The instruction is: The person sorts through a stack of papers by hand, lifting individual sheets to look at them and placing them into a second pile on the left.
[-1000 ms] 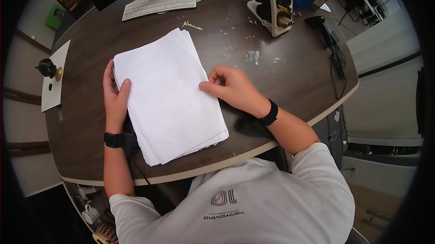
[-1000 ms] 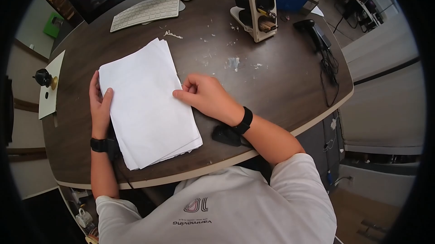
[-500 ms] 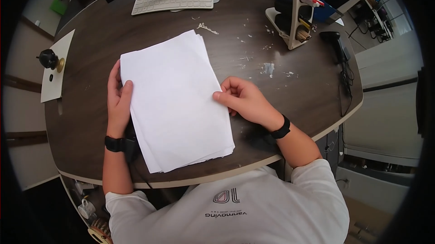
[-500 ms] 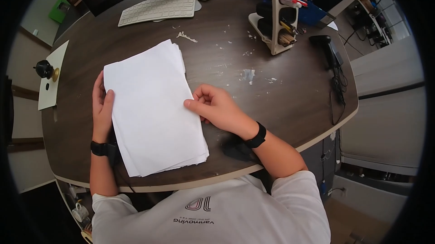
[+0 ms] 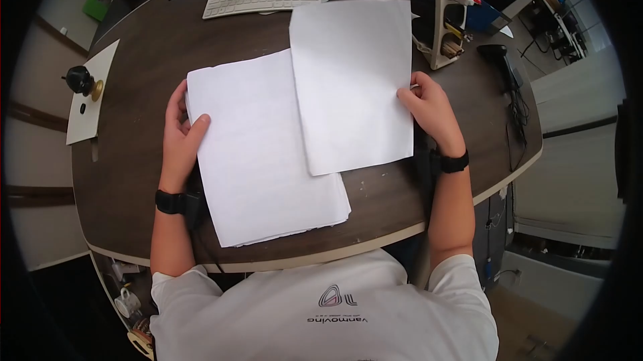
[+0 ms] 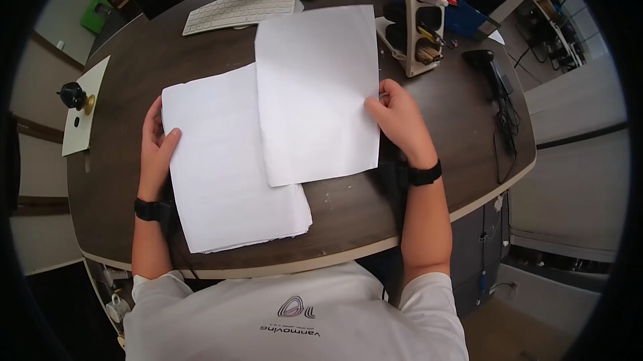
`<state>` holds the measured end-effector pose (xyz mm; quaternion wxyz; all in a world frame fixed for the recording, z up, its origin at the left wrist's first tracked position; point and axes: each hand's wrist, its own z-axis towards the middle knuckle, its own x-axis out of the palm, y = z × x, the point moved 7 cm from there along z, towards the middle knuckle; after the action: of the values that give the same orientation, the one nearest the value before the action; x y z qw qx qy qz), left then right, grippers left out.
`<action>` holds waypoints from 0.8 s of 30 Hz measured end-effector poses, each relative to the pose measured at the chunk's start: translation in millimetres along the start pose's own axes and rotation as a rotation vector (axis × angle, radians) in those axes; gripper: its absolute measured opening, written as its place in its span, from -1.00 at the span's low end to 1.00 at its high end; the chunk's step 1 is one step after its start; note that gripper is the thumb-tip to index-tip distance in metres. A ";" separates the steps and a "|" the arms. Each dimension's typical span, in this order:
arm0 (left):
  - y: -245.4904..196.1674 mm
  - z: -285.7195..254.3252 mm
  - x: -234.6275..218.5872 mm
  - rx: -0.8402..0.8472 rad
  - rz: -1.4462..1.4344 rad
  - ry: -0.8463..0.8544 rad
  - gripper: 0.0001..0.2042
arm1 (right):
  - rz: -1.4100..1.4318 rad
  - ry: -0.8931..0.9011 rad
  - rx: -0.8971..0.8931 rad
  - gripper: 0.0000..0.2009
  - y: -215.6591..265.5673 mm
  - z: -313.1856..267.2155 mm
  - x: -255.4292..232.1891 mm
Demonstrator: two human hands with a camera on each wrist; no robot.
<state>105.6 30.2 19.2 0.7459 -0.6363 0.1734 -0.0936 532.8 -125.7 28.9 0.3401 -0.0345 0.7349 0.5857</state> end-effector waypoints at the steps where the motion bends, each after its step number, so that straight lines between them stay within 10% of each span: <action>1: -0.9 -0.4 0.1 -0.009 0.020 -0.007 -0.30 | 0.002 -0.017 0.007 -0.81 -5.1 1.1 -3.3; 17: 11.3 15.7 -31.6 -0.009 0.058 -0.029 -0.29 | -0.373 -0.093 -0.039 -0.64 -3.5 -13.8 -38.8; 24: 14.0 19.0 -28.7 -0.039 0.060 -0.050 -0.32 | -0.712 -0.414 -0.226 -0.46 46.3 -64.2 -44.6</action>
<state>85.1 60.4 11.9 0.7398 -0.6475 0.1754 -0.0516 516.7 -183.6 97.0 0.6555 -0.2049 0.5245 0.5032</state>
